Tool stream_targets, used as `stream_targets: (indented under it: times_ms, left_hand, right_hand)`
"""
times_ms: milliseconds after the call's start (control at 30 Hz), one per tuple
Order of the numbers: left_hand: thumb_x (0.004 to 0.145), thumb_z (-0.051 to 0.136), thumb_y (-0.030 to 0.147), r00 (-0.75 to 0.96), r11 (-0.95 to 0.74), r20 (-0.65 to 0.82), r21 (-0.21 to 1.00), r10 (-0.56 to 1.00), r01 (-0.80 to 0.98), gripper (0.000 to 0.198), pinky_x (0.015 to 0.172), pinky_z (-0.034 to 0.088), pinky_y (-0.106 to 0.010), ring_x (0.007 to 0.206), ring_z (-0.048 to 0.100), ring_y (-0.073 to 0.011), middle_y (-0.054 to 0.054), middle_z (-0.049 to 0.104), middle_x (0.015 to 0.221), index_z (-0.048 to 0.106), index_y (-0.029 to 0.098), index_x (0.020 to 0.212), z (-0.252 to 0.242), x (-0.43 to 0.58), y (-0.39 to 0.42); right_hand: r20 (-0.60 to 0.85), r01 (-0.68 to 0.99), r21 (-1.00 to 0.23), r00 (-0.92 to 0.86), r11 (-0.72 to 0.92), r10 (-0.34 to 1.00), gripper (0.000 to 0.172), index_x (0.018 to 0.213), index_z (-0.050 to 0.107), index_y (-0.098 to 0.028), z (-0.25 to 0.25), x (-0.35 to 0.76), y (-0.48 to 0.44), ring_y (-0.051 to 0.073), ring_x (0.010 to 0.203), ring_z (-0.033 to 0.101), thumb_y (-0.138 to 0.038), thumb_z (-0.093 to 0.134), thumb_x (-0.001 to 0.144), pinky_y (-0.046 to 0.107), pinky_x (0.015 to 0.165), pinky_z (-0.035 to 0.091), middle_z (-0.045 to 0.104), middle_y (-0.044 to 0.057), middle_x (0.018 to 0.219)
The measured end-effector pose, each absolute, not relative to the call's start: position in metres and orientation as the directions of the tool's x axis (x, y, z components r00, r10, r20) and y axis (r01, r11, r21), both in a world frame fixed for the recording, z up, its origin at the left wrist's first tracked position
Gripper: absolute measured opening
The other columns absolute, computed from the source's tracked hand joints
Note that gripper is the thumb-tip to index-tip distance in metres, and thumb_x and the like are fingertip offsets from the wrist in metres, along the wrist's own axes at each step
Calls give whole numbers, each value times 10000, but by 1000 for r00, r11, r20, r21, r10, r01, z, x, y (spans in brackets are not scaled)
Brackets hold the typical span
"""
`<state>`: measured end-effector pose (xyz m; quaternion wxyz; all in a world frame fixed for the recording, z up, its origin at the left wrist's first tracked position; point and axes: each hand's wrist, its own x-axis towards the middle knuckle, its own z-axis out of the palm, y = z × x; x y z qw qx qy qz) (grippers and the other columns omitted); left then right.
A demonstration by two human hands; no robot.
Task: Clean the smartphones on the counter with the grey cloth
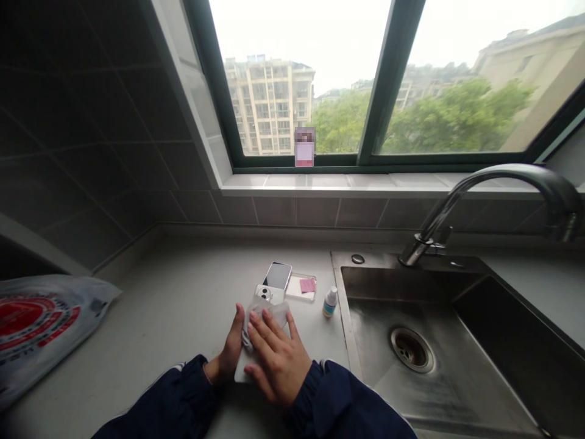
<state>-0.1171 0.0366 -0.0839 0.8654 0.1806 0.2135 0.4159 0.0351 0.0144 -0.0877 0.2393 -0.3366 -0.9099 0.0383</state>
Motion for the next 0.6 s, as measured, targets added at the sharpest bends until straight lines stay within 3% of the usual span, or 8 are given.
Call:
stream_targets:
  times_ms: [300,500,600]
  left_hand:
    - [865,313,743,535,583,-243,446,809,-679,888,1033,425,-487,1099,647,-347,-224,700,1102,489,38,1376,-79,-119,39]
    - [829,334,783,520,572,-241,399,819,-717,925,952,475,-409,962,693,-299,-215,717,1035,524,38,1343,-80,-121,45]
    - [817,325,798,512,572,-255,396,820,-718,940,948,472,-408,960,689,-293,-210,717,1031,512,52,1358,-80,-123,46]
  right_hand:
    - [419,533,-275,-683,801,598,535,1468,388,-168,-81,36,11,242,1480,195,-357,482,977,503,1199,-82,327,62,1556]
    - [514,482,-281,-655,830,554,469,1394,474,-190,-89,32,10,231,1456,277,-399,497,975,478,1207,-91,445,39,1494]
    - [606,473,-239,-610,848,511,362,1318,537,-185,-94,30,13,224,1421,358,-323,488,987,466,1214,-74,519,36,1437]
